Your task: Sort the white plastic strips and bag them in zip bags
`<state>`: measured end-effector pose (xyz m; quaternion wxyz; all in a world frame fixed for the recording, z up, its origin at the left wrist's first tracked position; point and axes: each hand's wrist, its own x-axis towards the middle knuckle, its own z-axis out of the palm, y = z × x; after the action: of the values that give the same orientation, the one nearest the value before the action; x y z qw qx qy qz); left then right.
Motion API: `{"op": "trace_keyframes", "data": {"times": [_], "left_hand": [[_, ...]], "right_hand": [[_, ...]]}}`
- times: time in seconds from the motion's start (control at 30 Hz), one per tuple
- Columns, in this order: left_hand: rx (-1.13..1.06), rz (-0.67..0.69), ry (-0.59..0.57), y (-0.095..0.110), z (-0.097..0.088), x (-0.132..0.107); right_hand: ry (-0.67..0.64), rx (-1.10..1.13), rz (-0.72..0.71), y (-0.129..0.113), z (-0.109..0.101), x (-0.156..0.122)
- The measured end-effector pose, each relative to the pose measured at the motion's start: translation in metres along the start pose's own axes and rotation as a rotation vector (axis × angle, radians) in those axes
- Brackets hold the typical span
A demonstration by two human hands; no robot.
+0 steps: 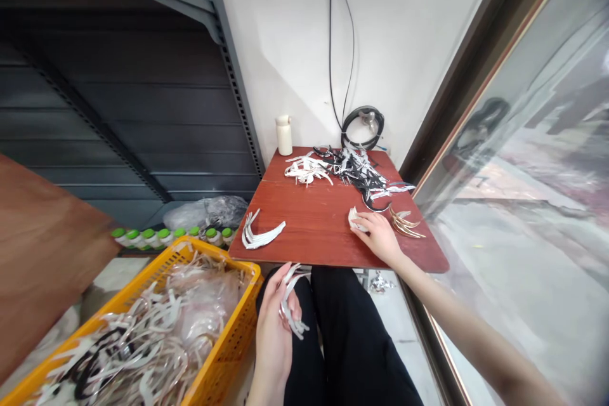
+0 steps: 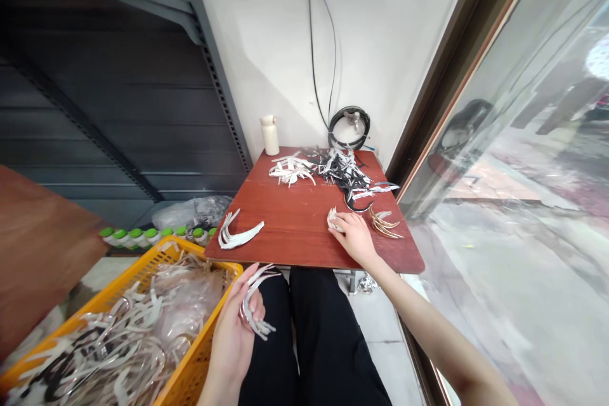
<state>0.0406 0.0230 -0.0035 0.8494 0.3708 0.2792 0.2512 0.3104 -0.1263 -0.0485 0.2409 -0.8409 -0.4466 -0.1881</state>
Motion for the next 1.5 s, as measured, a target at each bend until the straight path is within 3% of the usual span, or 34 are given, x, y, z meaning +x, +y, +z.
{"op": "trace_keyframes", "data": {"times": [0.27,0.43,0.53,0.7,0.83,0.97,1.1,1.3,1.4,1.5], "left_hand": [[-0.01,-0.01,-0.007,-0.001,-0.002,0.004],[-0.013,-0.034,-0.006,-0.006,0.002,0.007],[-0.01,-0.059,-0.001,-0.009,0.003,0.008],[0.039,-0.072,0.03,-0.007,-0.004,0.007],[0.077,-0.053,0.038,-0.003,-0.013,0.007],[0.089,-0.01,0.043,-0.001,-0.019,0.008],[0.058,-0.025,0.029,-0.002,-0.018,0.008],[0.026,-0.058,0.007,-0.003,-0.004,0.002],[0.022,-0.05,-0.017,-0.003,0.002,-0.002],[0.021,-0.04,-0.041,-0.004,0.005,-0.006]], "right_hand": [[0.021,-0.002,0.027,-0.003,-0.004,0.005],[0.094,0.108,0.059,-0.021,-0.002,0.054],[0.012,0.106,0.106,-0.035,0.014,0.1],[-0.101,0.083,0.275,-0.052,0.057,0.167],[-0.148,0.056,0.392,-0.062,0.086,0.194],[-0.149,0.056,0.477,-0.066,0.094,0.202],[-0.046,0.13,0.539,-0.055,0.076,0.2],[0.127,0.48,0.59,-0.026,0.017,0.2],[0.098,0.727,0.617,-0.02,-0.016,0.193],[-0.024,0.943,0.606,-0.026,-0.045,0.173]]}}
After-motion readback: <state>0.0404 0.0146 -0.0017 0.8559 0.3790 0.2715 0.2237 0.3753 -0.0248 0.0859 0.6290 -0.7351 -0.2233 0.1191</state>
